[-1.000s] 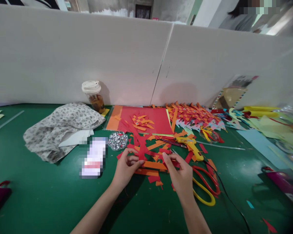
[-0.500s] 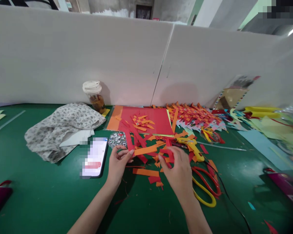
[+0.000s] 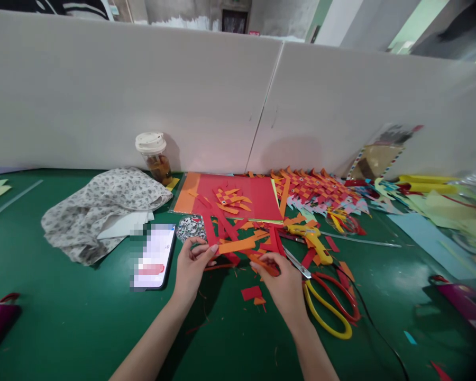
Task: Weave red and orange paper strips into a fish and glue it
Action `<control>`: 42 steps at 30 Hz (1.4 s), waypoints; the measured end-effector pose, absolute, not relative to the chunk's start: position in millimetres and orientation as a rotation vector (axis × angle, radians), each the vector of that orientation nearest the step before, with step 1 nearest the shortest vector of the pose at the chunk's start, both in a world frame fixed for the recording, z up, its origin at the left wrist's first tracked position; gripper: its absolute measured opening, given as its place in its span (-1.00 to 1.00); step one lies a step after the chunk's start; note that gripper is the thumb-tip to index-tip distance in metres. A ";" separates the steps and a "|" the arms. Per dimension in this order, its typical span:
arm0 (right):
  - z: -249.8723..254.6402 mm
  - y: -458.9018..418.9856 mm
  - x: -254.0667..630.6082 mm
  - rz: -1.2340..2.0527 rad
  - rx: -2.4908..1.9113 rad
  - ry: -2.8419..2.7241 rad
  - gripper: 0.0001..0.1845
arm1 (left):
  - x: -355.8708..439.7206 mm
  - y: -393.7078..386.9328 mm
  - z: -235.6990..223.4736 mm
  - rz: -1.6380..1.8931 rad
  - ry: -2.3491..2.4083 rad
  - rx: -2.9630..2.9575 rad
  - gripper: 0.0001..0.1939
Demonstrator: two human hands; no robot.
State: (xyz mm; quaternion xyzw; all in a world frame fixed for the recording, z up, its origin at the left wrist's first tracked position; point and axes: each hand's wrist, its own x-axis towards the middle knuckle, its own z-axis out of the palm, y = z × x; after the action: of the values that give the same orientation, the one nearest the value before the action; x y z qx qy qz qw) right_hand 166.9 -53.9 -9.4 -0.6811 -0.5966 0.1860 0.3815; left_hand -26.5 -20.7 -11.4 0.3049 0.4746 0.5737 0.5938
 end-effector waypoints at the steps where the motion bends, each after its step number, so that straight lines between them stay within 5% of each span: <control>1: -9.9 -54.0 169.1 0.492 -1.728 -1.407 -0.76 | -26.7 -20.7 -11.9 1.325 1.102 0.713 -0.63; 17: -22.0 -50.9 173.9 0.747 -1.572 -0.903 -0.67 | -17.7 -27.1 -17.0 1.146 1.091 0.914 -0.53; 24: -24.2 -49.5 173.6 0.848 -1.494 -0.830 -0.66 | -15.5 -26.9 -19.1 1.113 1.089 0.923 -0.76; 35: 2.5 -52.0 180.2 0.830 -1.413 -1.146 -0.82 | -15.1 -29.8 -23.0 0.993 1.068 0.968 -0.47; 42: 11.0 -38.6 178.7 0.974 -1.453 -1.132 -0.73 | -15.1 -30.2 -26.3 0.975 1.012 0.991 -0.45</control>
State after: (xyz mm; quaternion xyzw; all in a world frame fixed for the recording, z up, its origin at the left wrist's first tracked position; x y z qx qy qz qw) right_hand 178.7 -38.6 11.0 -0.6021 -0.4689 0.4036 0.5047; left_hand -15.1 -30.2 -26.3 0.4365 0.4461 0.4297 0.6526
